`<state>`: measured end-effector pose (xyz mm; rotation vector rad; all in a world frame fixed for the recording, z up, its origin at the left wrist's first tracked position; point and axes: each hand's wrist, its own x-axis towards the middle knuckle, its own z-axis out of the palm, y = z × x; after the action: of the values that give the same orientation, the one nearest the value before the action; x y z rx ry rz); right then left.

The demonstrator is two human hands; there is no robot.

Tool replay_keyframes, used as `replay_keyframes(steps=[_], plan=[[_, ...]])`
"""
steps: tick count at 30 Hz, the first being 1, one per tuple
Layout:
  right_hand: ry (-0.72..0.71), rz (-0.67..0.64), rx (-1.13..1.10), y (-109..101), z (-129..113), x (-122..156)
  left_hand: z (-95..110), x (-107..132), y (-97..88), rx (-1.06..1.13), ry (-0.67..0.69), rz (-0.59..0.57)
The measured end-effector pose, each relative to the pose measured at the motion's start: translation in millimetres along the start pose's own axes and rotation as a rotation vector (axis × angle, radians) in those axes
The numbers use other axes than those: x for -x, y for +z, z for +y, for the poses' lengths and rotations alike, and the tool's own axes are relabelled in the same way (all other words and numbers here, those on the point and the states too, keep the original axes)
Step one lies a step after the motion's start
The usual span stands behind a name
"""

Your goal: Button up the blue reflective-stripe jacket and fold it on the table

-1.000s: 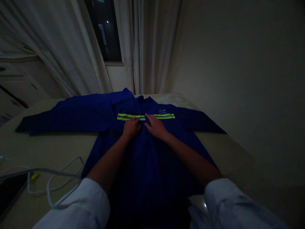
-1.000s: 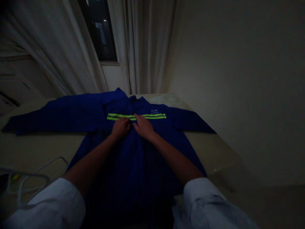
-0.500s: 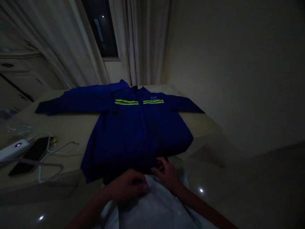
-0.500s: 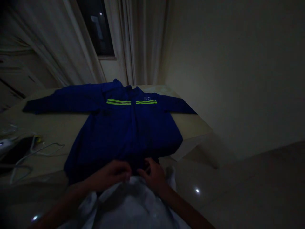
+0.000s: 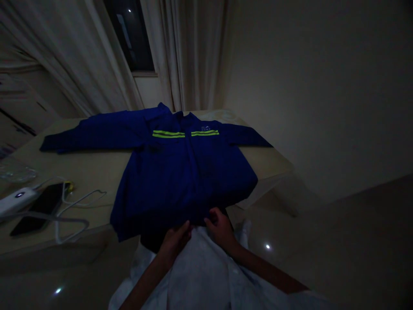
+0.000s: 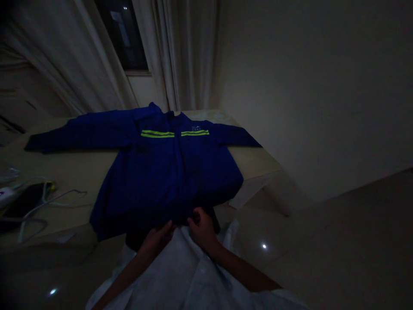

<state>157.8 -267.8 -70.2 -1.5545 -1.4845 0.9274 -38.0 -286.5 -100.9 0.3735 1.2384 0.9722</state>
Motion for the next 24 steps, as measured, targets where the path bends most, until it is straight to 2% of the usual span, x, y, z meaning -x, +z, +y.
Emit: replay_keyframes(steps=[2, 5, 8, 11, 19, 24], plan=[[-0.039, -0.044, -0.071, -0.7, -3.6, 3.3, 0.4, 6.9, -2.4, -0.070, 0.060, 0.047], [-0.186, -0.104, -0.118, -3.7, -18.5, 8.8, 4.7, 18.1, -2.8, -0.232, 0.196, 0.080], [-0.285, -0.161, -0.105, -6.3, -28.9, 12.6, 8.3, 24.2, 2.3, -0.320, 0.186, 0.078], [-0.270, -0.157, -0.079, -6.0, -27.8, 14.4, 11.9, 27.0, 7.8, -0.311, 0.141, 0.051], [-0.237, -0.125, -0.163, -3.1, -26.1, 17.7, 24.9, 38.4, 9.2, -0.346, 0.228, -0.090], [-0.230, -0.124, -0.189, -2.9, -26.3, 18.8, 20.9, 38.1, 8.2, -0.419, 0.273, -0.067]])
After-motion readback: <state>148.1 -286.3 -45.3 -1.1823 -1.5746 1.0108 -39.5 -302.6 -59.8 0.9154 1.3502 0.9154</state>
